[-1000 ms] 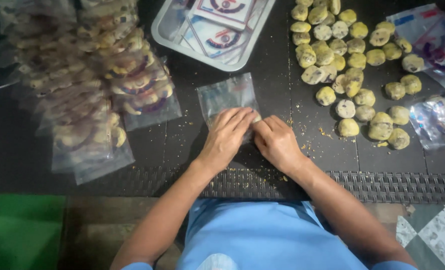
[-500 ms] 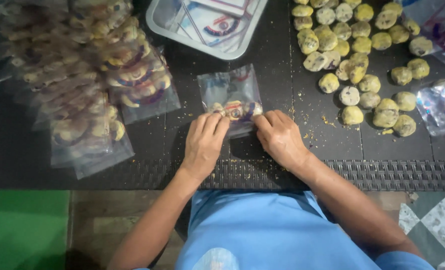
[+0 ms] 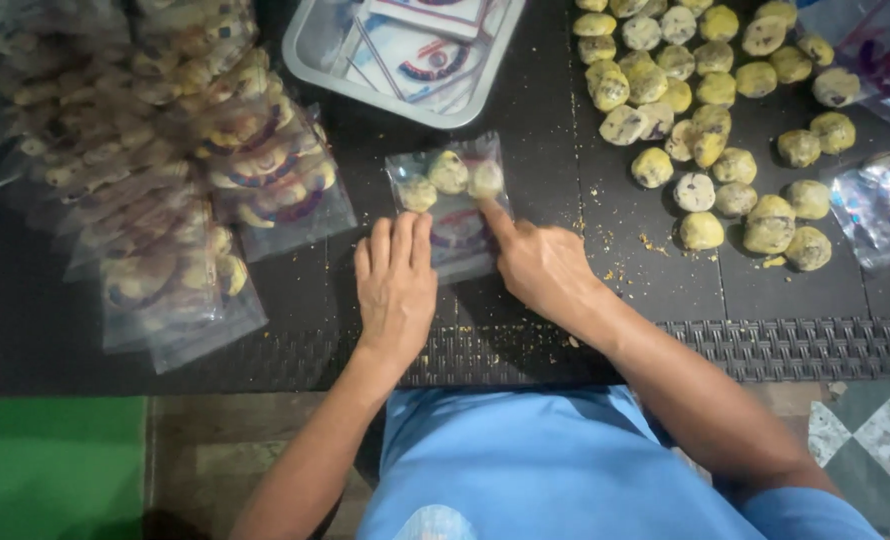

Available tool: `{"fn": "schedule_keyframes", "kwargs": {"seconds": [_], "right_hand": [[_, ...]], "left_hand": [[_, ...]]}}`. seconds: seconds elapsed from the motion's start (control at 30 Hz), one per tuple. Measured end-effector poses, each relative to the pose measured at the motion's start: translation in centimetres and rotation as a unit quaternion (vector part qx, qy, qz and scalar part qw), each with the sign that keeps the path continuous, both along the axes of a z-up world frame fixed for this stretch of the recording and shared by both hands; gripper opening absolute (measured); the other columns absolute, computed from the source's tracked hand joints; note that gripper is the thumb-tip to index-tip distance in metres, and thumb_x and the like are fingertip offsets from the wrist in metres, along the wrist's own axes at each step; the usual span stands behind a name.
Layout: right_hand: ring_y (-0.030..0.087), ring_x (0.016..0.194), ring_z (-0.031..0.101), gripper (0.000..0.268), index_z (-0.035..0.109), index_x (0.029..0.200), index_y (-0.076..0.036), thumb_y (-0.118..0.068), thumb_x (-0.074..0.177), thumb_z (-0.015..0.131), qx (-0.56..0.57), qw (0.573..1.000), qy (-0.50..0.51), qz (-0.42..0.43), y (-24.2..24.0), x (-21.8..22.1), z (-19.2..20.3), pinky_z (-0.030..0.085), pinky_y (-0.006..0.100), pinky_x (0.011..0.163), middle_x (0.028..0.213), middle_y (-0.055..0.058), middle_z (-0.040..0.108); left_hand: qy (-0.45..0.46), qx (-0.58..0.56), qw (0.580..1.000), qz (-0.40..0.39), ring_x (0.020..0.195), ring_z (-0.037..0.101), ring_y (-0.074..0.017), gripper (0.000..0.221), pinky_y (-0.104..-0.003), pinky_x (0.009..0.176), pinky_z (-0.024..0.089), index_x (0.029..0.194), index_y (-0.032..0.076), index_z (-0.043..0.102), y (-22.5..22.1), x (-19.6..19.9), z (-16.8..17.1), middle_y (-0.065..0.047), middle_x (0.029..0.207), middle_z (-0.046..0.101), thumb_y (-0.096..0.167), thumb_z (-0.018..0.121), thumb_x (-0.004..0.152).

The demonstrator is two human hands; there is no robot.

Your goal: Packaging small round baked goods into individual plastic bags.

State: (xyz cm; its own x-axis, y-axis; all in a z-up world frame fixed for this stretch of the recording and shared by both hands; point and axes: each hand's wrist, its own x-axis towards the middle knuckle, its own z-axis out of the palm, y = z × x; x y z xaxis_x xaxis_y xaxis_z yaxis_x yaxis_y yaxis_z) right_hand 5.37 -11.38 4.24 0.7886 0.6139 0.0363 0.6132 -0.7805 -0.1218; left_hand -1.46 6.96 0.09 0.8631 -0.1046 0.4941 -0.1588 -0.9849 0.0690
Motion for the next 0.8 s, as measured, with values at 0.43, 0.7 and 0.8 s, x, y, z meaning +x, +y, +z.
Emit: {"fn": "schedule_keyframes", "kwargs": {"seconds": [0.43, 0.7, 0.8], "right_hand": [[0.033, 0.073, 0.07, 0.058, 0.045, 0.144, -0.014, -0.011, 0.086, 0.05, -0.07, 0.99, -0.122, 0.013, 2.2, 0.1, -0.3, 0.053, 0.041, 0.049, 0.08, 0.014, 0.067], [0.027, 0.088, 0.047, 0.007, 0.065, 0.09, -0.017, -0.019, 0.084, 0.064, 0.198, 0.924, -0.285, 0.16, 7.0, 4.6, -1.6, 0.035, 0.048, 0.079, 0.094, 0.003, 0.055], [0.028, 0.088, 0.047, 0.007, 0.062, 0.091, -0.015, -0.021, 0.087, 0.061, 0.23, 0.918, -0.301, 0.114, 7.2, 5.2, -2.5, 0.033, 0.044, 0.074, 0.097, 0.007, 0.053]], "left_hand": [[0.058, -0.051, 0.997, 0.019, 0.131, 0.038, -0.0386, 0.065, -0.054, 0.101, 0.032, 0.141, -0.003, 0.042, -0.1, -0.4, 1.5, -0.022, 0.145, 0.042, 0.005, 0.057, 0.079], [0.048, -0.051, 0.997, -0.038, 0.132, 0.04, -0.0328, 0.036, -0.052, 0.103, 0.027, 0.125, 0.003, 0.056, 0.7, -0.5, -1.1, -0.017, 0.14, 0.05, 0.009, 0.049, 0.09], [0.024, -0.018, 0.999, -0.04, 0.123, 0.049, -0.0344, 0.02, -0.051, 0.097, 0.033, 0.109, 0.003, 0.06, 0.0, -0.1, 1.6, -0.018, 0.119, 0.059, 0.011, 0.046, 0.098]]}}
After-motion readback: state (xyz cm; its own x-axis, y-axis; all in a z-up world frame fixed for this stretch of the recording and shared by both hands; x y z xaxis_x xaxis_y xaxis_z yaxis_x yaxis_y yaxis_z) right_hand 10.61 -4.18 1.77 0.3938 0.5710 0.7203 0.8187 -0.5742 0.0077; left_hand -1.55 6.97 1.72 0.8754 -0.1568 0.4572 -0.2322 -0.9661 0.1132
